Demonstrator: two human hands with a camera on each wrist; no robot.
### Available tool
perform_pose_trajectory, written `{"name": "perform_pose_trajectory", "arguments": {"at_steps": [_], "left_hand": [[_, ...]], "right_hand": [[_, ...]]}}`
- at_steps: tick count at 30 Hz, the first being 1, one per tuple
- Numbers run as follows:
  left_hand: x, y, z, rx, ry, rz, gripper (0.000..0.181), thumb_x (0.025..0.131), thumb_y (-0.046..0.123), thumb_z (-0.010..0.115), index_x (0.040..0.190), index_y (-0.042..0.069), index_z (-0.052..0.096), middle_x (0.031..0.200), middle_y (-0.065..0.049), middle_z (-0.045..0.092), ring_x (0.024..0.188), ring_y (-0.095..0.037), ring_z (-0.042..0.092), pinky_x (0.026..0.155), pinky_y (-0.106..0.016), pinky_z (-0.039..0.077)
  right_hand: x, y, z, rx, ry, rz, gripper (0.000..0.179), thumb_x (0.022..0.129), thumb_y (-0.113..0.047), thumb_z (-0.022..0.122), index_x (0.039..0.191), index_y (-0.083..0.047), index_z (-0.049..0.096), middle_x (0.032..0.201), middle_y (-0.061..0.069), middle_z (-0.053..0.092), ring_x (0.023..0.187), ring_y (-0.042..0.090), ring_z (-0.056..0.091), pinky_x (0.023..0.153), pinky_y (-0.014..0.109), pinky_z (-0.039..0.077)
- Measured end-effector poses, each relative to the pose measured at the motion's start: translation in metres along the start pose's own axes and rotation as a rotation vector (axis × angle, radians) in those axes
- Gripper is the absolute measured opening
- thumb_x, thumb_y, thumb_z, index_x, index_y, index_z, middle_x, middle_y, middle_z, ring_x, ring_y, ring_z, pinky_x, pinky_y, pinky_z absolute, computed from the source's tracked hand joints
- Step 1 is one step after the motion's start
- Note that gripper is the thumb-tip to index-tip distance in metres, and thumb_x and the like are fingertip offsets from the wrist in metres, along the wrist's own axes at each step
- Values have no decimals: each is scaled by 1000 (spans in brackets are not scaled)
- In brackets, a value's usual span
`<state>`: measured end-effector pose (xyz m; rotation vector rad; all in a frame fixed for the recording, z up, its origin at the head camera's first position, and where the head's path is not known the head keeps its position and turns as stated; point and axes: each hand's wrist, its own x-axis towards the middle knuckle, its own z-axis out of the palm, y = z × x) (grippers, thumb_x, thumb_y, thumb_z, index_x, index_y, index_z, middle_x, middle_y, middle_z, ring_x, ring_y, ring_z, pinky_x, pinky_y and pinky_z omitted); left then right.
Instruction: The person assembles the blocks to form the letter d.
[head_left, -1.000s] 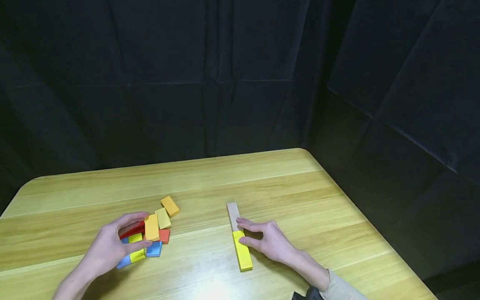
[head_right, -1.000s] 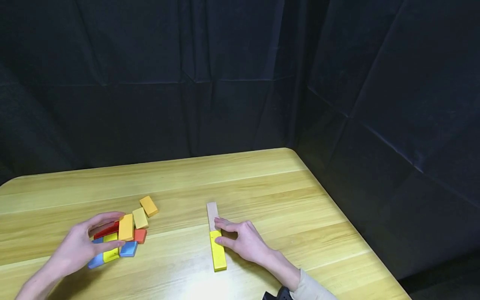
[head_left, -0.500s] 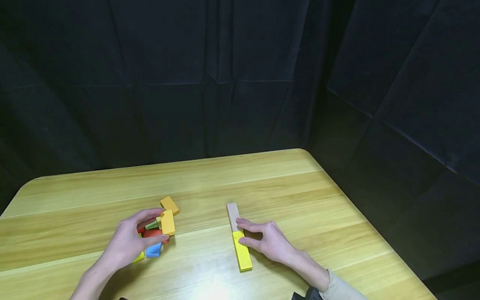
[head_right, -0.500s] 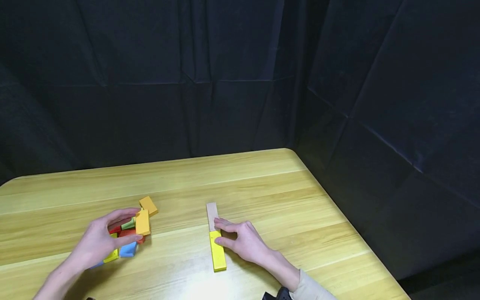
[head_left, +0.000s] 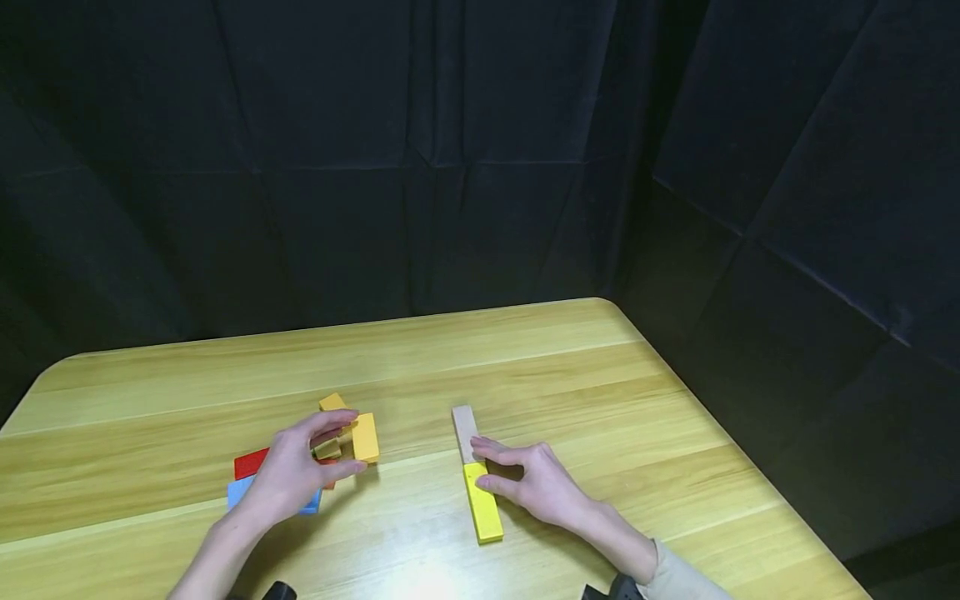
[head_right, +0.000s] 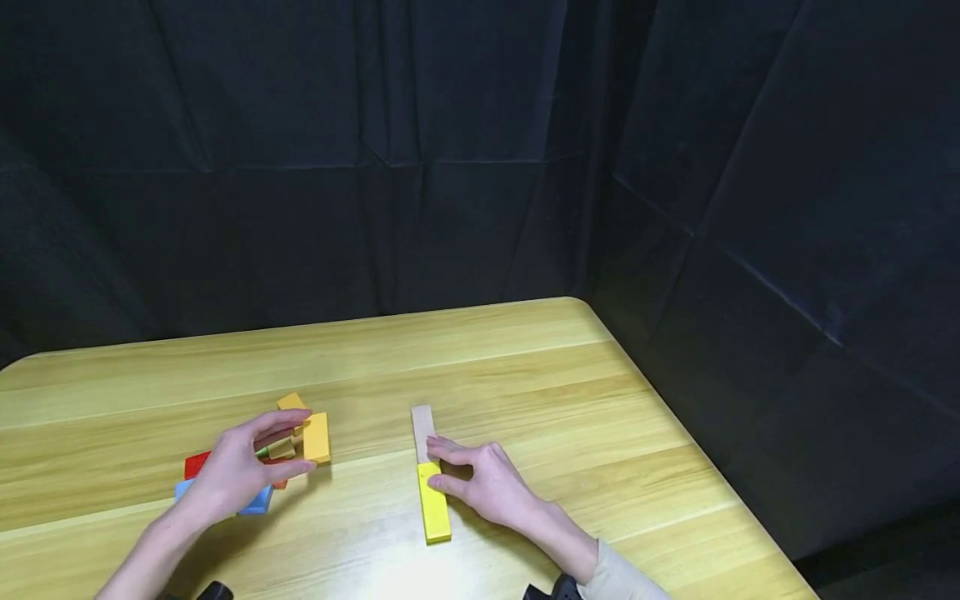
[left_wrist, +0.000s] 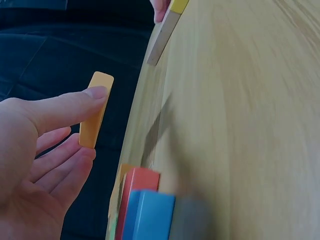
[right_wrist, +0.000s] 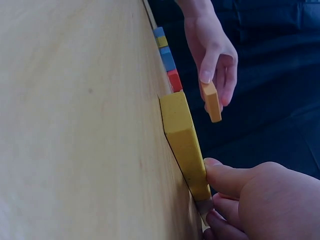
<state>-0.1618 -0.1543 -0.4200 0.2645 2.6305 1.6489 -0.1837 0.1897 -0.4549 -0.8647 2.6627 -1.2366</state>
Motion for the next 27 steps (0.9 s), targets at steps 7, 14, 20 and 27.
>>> {"name": "perform_pose_trajectory", "arguments": {"at_steps": [7, 14, 20, 27], "left_hand": [[9, 2, 14, 78, 1, 39, 62, 79, 17, 86, 134, 11, 59, 135, -11, 62, 128, -35, 57, 102, -46, 51], [18, 3, 25, 82, -1, 62, 62, 79, 11, 85, 135, 7, 59, 134, -13, 63, 126, -36, 58, 105, -45, 49], [26, 3, 35, 75, 3, 64, 61, 79, 11, 84, 135, 7, 59, 135, -13, 63, 126, -36, 58, 106, -47, 47], [37, 6, 48, 85, 14, 69, 59, 81, 9, 82, 136, 5, 59, 136, -13, 62, 127, -35, 57, 108, -48, 46]], "right_hand": [[0, 1, 0, -3, 4, -7, 42, 91, -31, 74, 127, -11, 69, 142, -5, 58, 132, 13, 52, 112, 44, 41], [0, 1, 0, -9, 13, -15, 43, 91, -31, 74, 128, -11, 68, 141, -5, 58, 131, 14, 53, 111, 44, 41], [0, 2, 1, -11, 17, -22, 43, 90, -31, 74, 127, -10, 69, 141, -6, 59, 131, 14, 53, 111, 44, 42], [0, 0, 1, -1, 8, -15, 43, 90, -32, 74, 128, -11, 68, 141, -5, 58, 131, 14, 53, 112, 46, 40]]}}
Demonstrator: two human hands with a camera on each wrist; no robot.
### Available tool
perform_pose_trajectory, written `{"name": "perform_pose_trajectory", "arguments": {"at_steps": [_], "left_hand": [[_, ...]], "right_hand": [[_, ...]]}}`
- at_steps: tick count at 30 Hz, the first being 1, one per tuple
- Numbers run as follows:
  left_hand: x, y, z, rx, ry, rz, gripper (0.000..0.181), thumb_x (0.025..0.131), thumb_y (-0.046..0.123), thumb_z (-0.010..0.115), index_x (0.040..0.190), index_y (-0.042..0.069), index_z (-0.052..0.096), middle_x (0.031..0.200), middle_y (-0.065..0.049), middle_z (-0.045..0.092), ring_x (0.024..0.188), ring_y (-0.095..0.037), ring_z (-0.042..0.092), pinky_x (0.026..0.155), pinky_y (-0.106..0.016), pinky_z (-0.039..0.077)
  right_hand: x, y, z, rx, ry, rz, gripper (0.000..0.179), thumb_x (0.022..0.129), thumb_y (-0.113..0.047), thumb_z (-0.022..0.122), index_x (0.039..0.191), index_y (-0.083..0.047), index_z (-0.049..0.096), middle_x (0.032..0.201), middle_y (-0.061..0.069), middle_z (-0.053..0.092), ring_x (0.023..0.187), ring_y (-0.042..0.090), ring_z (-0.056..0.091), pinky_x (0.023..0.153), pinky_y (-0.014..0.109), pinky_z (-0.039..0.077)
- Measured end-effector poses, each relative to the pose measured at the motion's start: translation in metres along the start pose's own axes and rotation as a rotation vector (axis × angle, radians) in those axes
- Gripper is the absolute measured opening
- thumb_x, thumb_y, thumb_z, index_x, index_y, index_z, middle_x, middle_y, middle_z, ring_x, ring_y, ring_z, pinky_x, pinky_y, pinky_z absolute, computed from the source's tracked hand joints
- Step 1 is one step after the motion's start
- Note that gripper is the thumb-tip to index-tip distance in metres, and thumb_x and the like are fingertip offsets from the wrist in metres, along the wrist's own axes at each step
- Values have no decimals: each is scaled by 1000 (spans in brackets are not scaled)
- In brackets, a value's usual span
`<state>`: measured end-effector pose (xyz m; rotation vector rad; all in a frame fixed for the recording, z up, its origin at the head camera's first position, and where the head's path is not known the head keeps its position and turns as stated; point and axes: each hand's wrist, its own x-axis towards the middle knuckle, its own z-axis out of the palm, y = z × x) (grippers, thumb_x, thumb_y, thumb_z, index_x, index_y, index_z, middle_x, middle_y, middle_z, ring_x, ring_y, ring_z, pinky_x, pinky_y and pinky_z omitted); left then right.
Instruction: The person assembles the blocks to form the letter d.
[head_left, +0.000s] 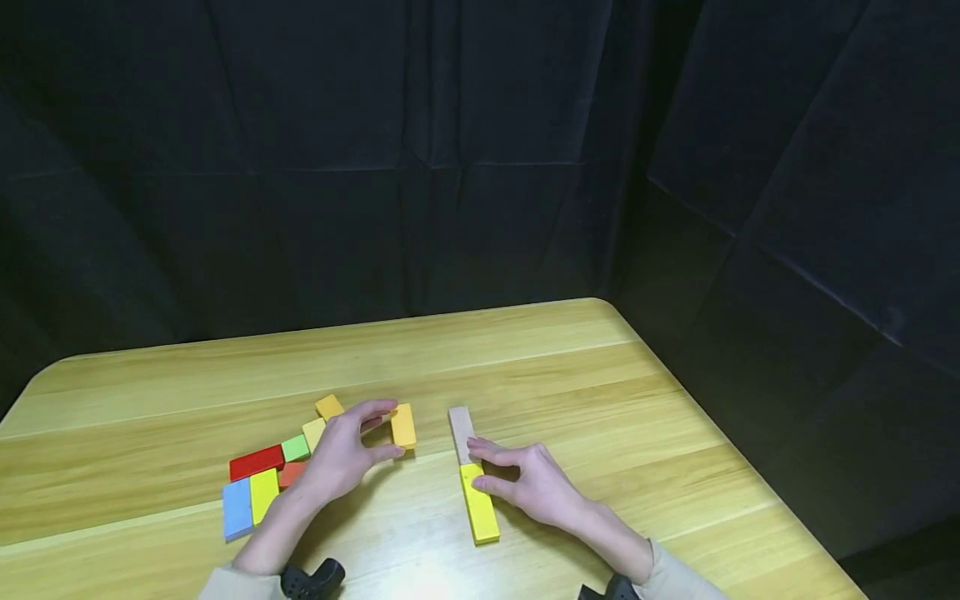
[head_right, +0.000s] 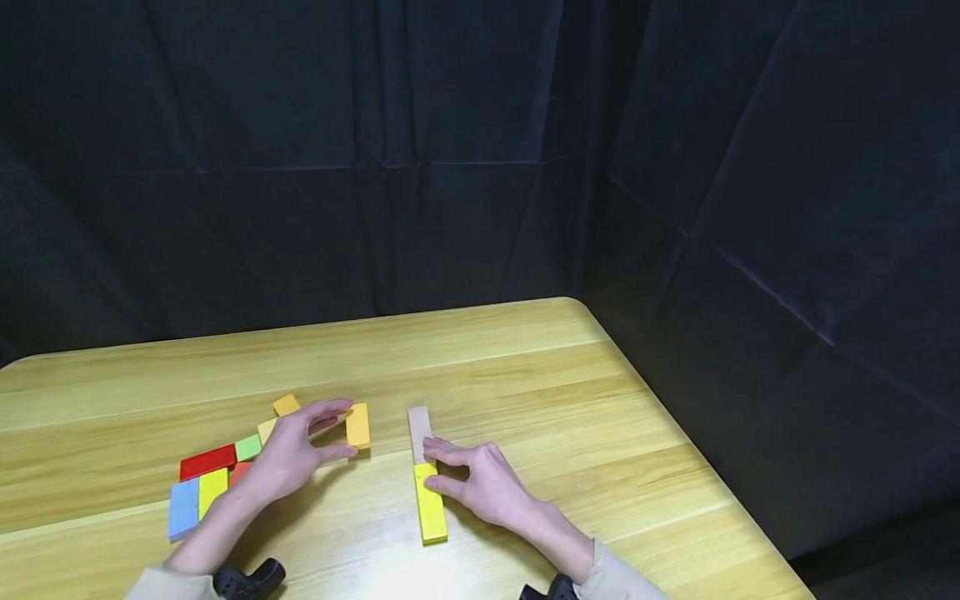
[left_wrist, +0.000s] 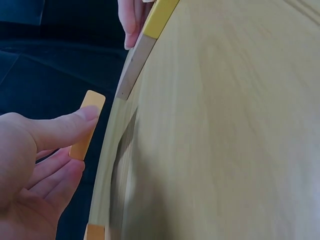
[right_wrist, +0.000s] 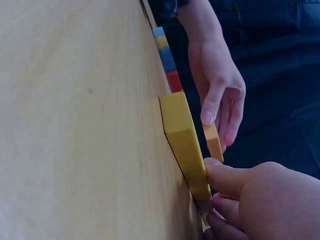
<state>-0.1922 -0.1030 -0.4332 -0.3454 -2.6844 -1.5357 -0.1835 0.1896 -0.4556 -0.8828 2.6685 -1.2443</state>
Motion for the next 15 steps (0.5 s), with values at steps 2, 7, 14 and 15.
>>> {"name": "perform_pose_trajectory", "arguments": {"at_steps": [2, 7, 14, 15], "left_hand": [[3, 1, 3, -7, 0, 0, 60, 81, 8, 82, 136, 4, 58, 136, -13, 62, 127, -34, 57, 108, -47, 46], [11, 4, 11, -19, 1, -5, 61, 81, 6, 82, 137, 3, 57, 137, -14, 61, 127, -35, 57, 108, -47, 46], [21, 4, 21, -29, 17, -17, 64, 80, 5, 82, 138, 2, 56, 139, -15, 59, 127, -35, 57, 108, -46, 46], [22, 3, 22, -36, 15, -21, 64, 80, 5, 82, 138, 2, 56, 140, -15, 59, 127, -35, 57, 109, -46, 46]], "right_hand": [[0, 0, 0, 1, -4, 0, 43, 91, -32, 74, 128, -11, 68, 142, -4, 58, 132, 14, 52, 112, 47, 40], [0, -1, -1, 4, -9, 1, 43, 91, -32, 73, 129, -11, 68, 142, -5, 58, 132, 14, 52, 112, 47, 40], [0, 0, 0, -5, -1, -26, 44, 92, -32, 72, 128, -9, 68, 141, -3, 59, 130, 19, 55, 110, 48, 43], [0, 0, 0, -6, 0, -29, 44, 92, -32, 72, 128, -9, 68, 141, -2, 59, 130, 19, 55, 109, 49, 43]]}}
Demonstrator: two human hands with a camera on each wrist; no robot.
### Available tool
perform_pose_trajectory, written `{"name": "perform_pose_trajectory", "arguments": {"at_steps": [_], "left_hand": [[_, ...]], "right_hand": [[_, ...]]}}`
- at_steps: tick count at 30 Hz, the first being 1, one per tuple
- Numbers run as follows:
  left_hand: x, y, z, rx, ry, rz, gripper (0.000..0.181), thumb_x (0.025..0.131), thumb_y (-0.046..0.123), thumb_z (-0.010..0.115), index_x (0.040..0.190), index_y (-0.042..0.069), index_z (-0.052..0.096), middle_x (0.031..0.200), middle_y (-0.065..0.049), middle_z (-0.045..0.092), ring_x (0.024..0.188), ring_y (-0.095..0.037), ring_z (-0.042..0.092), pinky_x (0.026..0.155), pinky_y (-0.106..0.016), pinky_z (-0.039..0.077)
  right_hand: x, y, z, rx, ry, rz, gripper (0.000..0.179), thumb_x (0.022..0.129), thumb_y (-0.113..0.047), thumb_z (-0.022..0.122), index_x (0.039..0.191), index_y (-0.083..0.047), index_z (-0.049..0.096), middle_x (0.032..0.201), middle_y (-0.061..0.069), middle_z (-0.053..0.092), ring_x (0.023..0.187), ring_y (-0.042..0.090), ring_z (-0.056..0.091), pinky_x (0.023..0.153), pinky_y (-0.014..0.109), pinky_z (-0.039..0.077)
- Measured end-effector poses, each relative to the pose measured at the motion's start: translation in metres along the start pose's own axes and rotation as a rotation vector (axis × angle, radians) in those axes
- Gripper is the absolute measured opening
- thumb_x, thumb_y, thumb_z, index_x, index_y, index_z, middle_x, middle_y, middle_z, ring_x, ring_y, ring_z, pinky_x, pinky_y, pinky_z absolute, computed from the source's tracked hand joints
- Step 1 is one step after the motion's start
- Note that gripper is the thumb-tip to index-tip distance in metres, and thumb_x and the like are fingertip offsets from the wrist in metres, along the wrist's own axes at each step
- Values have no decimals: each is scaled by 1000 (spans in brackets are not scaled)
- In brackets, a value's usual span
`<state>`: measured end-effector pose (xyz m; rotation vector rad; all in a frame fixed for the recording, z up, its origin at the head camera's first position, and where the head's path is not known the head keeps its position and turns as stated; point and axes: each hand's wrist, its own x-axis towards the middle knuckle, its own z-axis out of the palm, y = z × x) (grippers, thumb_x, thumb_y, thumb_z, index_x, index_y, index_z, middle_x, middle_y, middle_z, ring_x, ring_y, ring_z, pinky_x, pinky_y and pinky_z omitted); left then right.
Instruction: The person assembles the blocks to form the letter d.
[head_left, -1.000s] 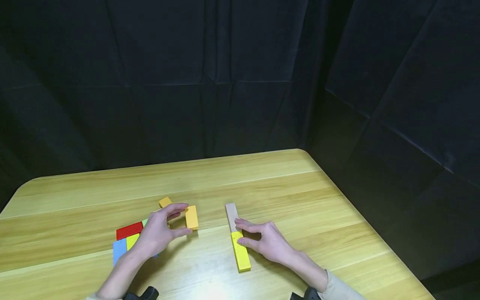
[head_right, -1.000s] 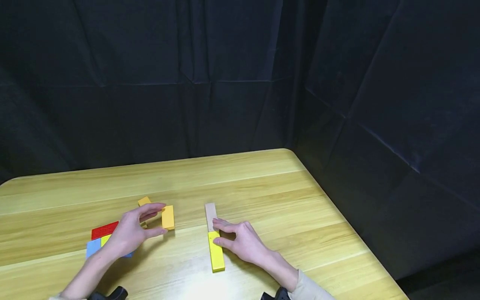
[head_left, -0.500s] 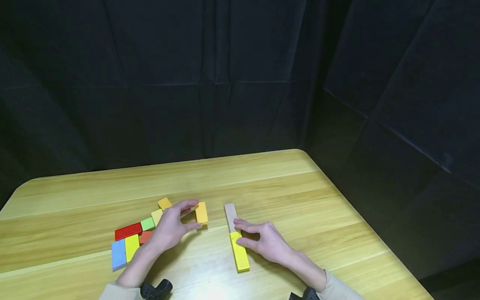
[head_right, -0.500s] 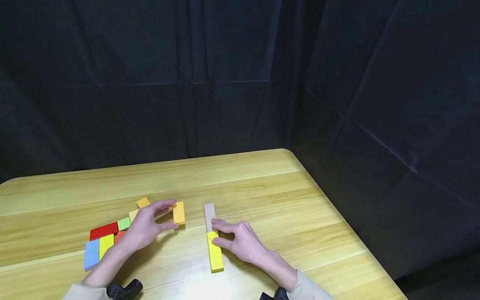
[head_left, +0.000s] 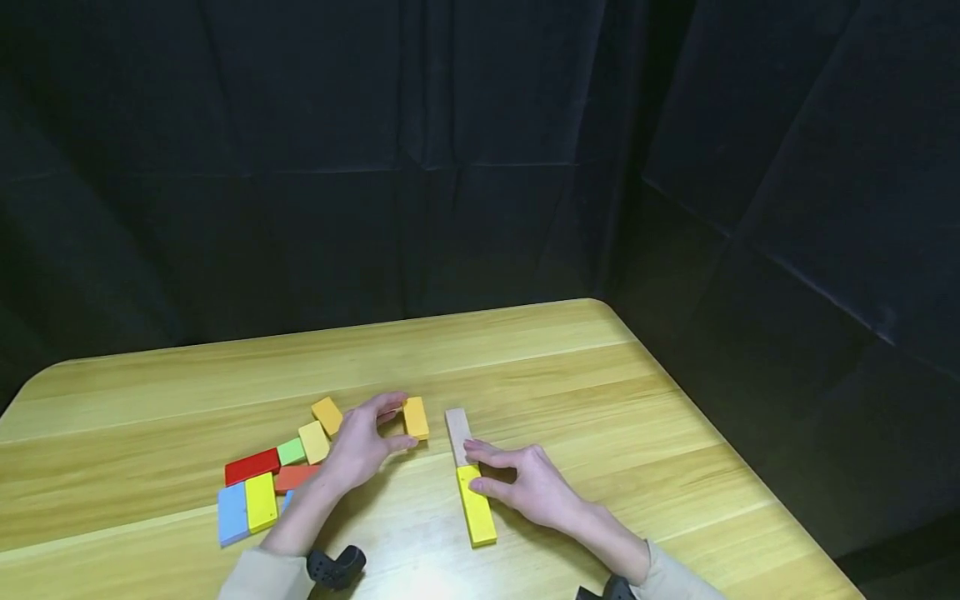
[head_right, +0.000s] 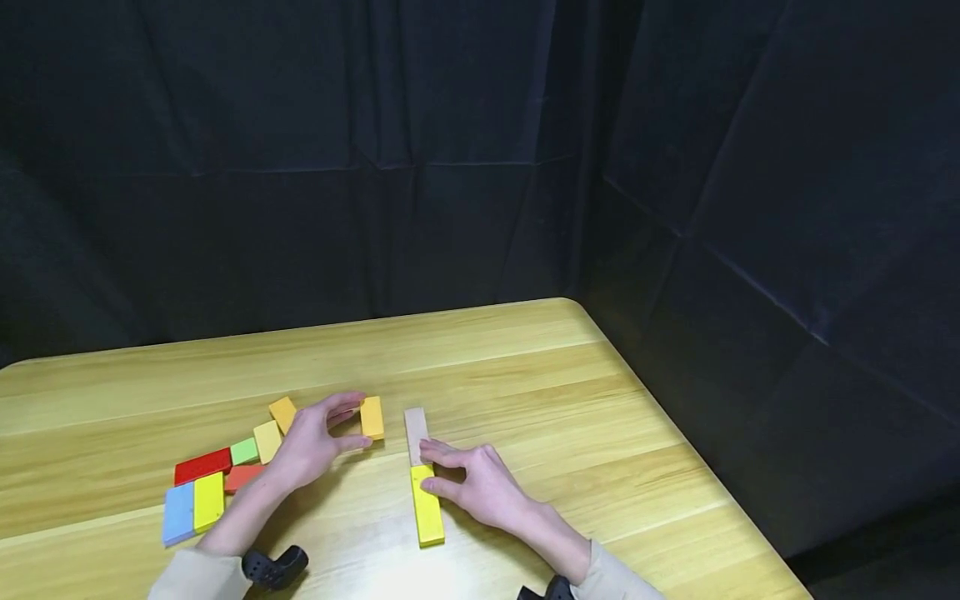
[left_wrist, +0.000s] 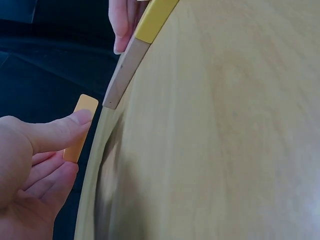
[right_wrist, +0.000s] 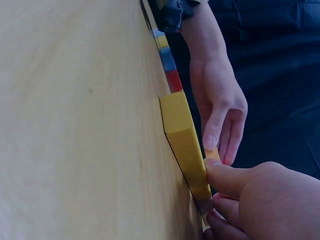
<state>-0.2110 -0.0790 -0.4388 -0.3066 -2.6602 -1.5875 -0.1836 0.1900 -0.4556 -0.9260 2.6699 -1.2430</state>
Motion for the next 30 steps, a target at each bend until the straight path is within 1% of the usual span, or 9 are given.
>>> {"name": "perform_pose_trajectory", "arguments": {"at_steps": [6, 10, 13, 16, 20, 26, 30], "left_hand": [[8, -4, 7, -25, 8, -18, 64, 80, 5, 82, 138, 3, 56, 139, -17, 59, 127, -36, 57, 107, -47, 47], [13, -6, 12, -22, 20, -8, 63, 79, 5, 83, 137, 2, 57, 135, -19, 61, 126, -37, 58, 106, -47, 48], [17, -5, 14, -12, 21, -6, 63, 80, 5, 82, 137, 1, 57, 136, -20, 61, 126, -37, 58, 107, -48, 47], [21, -5, 15, -15, 19, -22, 63, 81, 6, 81, 138, 2, 56, 138, -19, 60, 128, -36, 56, 109, -47, 46], [26, -4, 17, -24, 23, -26, 63, 82, 6, 81, 139, 2, 55, 139, -19, 59, 129, -36, 56, 109, -47, 45], [34, -2, 23, -19, 34, -8, 62, 82, 5, 81, 138, 0, 55, 139, -20, 58, 128, -37, 56, 109, -47, 45], [40, -1, 27, -27, 47, 4, 60, 83, 4, 79, 138, -1, 54, 139, -21, 58, 129, -37, 55, 109, -48, 45]], "right_hand": [[0, 0, 1, -4, -2, 4, 44, 91, -33, 72, 128, -9, 68, 141, -3, 59, 130, 19, 55, 110, 49, 42], [1, -1, 2, -3, -5, 6, 43, 91, -31, 73, 127, -9, 68, 140, -4, 59, 130, 16, 54, 111, 46, 42], [1, -2, 2, -1, -3, 2, 42, 91, -31, 73, 127, -9, 68, 140, -4, 59, 130, 15, 54, 111, 44, 42], [1, -2, 3, -1, -1, 1, 43, 91, -30, 73, 127, -9, 68, 140, -5, 59, 131, 16, 54, 111, 44, 42], [1, -3, 3, 0, -3, 4, 43, 91, -31, 73, 128, -8, 68, 141, -5, 58, 131, 17, 53, 111, 44, 42], [1, -3, 2, -7, -2, 1, 44, 91, -32, 73, 128, -8, 67, 141, -5, 58, 131, 17, 53, 110, 44, 43], [1, -1, 3, -21, 3, -16, 44, 92, -32, 72, 128, -8, 68, 140, -4, 59, 130, 19, 54, 109, 45, 44]]}}
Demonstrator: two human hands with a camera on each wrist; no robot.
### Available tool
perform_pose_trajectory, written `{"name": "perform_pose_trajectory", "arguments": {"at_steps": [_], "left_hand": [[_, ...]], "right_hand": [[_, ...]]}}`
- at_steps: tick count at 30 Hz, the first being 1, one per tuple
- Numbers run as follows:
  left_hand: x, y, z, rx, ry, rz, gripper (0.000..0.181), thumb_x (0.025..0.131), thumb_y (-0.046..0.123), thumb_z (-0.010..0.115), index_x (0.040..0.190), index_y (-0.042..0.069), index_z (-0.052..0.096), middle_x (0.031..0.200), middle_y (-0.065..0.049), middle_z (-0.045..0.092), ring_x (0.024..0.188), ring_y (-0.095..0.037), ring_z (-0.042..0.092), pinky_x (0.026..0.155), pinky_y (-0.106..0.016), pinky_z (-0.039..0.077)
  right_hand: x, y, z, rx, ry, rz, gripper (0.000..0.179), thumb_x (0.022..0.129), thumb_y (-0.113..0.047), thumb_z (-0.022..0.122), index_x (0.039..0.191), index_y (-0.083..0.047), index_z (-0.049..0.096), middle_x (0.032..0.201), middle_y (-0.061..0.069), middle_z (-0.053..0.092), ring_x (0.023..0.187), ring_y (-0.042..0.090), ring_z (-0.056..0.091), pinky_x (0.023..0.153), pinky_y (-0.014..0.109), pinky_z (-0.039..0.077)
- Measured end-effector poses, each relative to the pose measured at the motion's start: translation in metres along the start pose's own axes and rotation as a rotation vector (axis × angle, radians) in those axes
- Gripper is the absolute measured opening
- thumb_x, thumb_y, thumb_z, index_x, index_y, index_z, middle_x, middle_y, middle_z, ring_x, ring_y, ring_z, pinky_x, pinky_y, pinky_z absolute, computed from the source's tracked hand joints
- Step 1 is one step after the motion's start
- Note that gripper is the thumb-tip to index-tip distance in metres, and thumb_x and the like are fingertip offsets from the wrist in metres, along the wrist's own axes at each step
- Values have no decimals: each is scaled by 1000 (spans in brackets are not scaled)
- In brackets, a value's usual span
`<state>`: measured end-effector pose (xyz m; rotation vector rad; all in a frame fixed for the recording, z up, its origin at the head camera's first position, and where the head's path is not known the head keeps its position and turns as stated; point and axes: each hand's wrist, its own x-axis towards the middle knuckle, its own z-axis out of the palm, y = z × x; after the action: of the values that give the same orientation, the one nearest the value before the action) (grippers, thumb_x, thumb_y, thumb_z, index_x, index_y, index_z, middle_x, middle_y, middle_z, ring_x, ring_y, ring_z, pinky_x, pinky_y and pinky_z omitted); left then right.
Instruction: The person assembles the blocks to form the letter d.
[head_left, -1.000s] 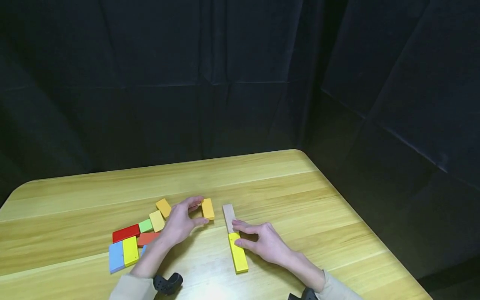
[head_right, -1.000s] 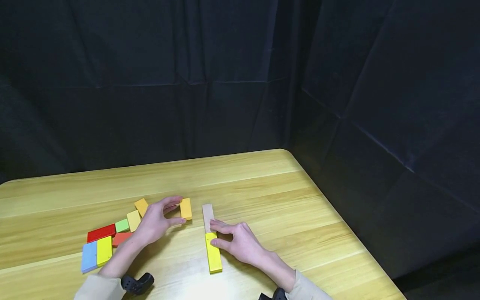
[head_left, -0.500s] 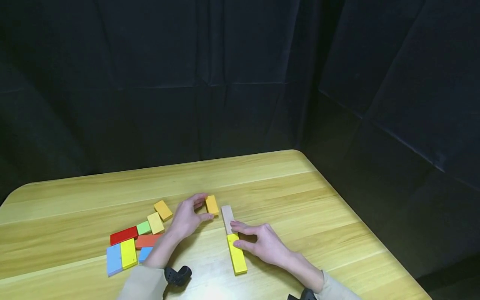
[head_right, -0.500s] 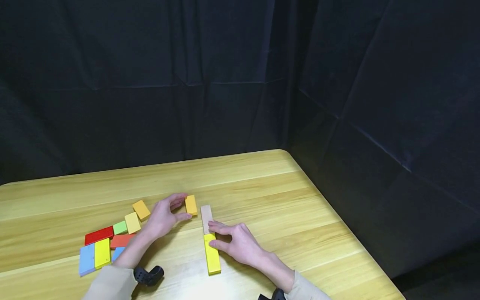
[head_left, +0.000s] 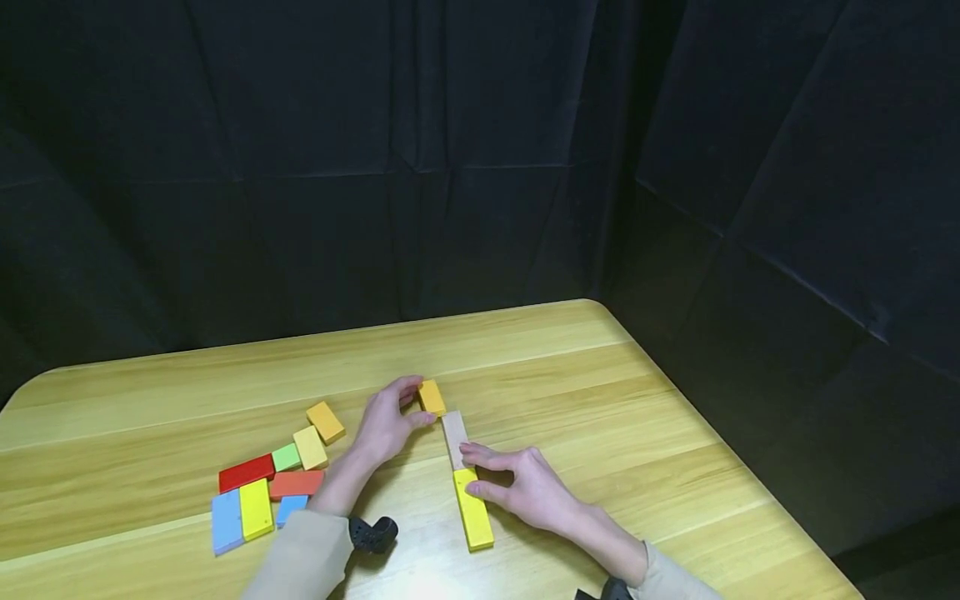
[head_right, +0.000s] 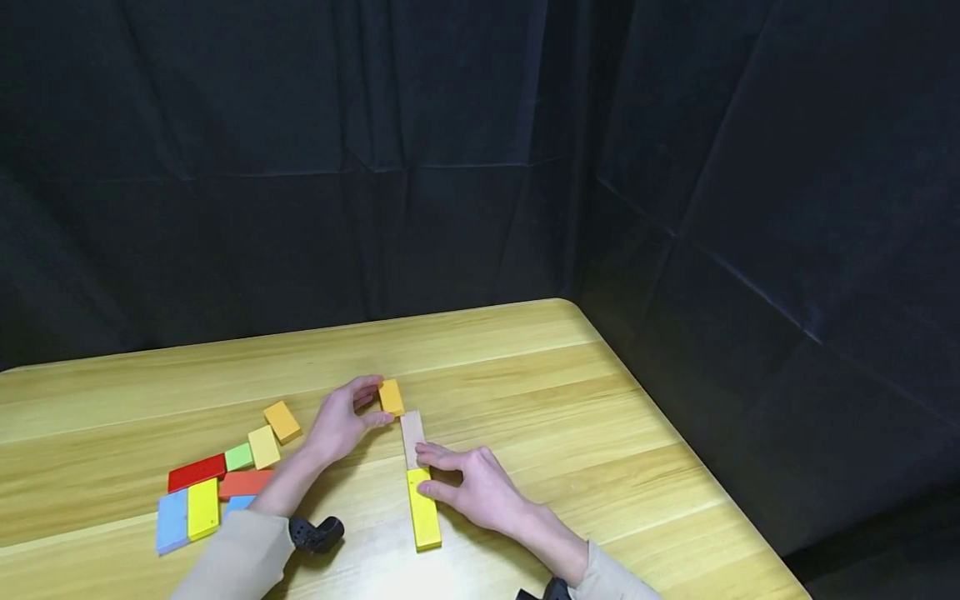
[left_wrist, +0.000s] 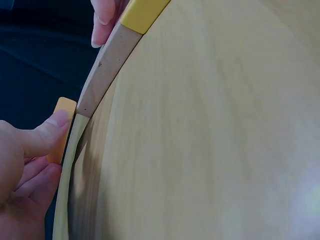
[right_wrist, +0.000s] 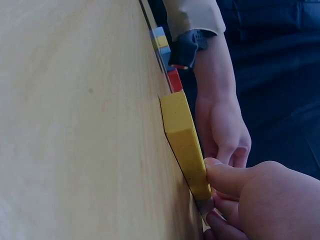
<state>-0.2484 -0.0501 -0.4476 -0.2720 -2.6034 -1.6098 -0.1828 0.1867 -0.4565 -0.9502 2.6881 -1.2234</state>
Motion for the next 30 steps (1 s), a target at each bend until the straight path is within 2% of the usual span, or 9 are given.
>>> {"name": "perform_pose_trajectory", "arguments": {"at_steps": [13, 21, 30], "left_hand": [[8, -2, 12, -21, -5, -4, 53, 88, 6, 74, 138, 1, 54, 142, -18, 56, 133, -36, 52, 112, -46, 42], [9, -3, 16, -62, -13, 0, 52, 88, 5, 74, 137, 1, 56, 141, -18, 57, 133, -35, 52, 113, -45, 42], [11, -6, 18, -60, -44, 9, 51, 90, 5, 71, 138, 1, 55, 144, -18, 54, 135, -35, 50, 113, -45, 41]], "right_hand": [[0, -2, -1, 2, -14, 20, 44, 93, -33, 71, 129, -10, 67, 140, -6, 59, 131, 15, 53, 110, 43, 44], [1, -1, -1, -9, -4, 5, 44, 93, -35, 71, 128, -10, 68, 140, -5, 59, 130, 17, 55, 109, 45, 44], [2, -1, 0, -8, -4, 16, 44, 92, -37, 70, 128, -10, 68, 140, -7, 59, 131, 17, 55, 111, 45, 43]]}}
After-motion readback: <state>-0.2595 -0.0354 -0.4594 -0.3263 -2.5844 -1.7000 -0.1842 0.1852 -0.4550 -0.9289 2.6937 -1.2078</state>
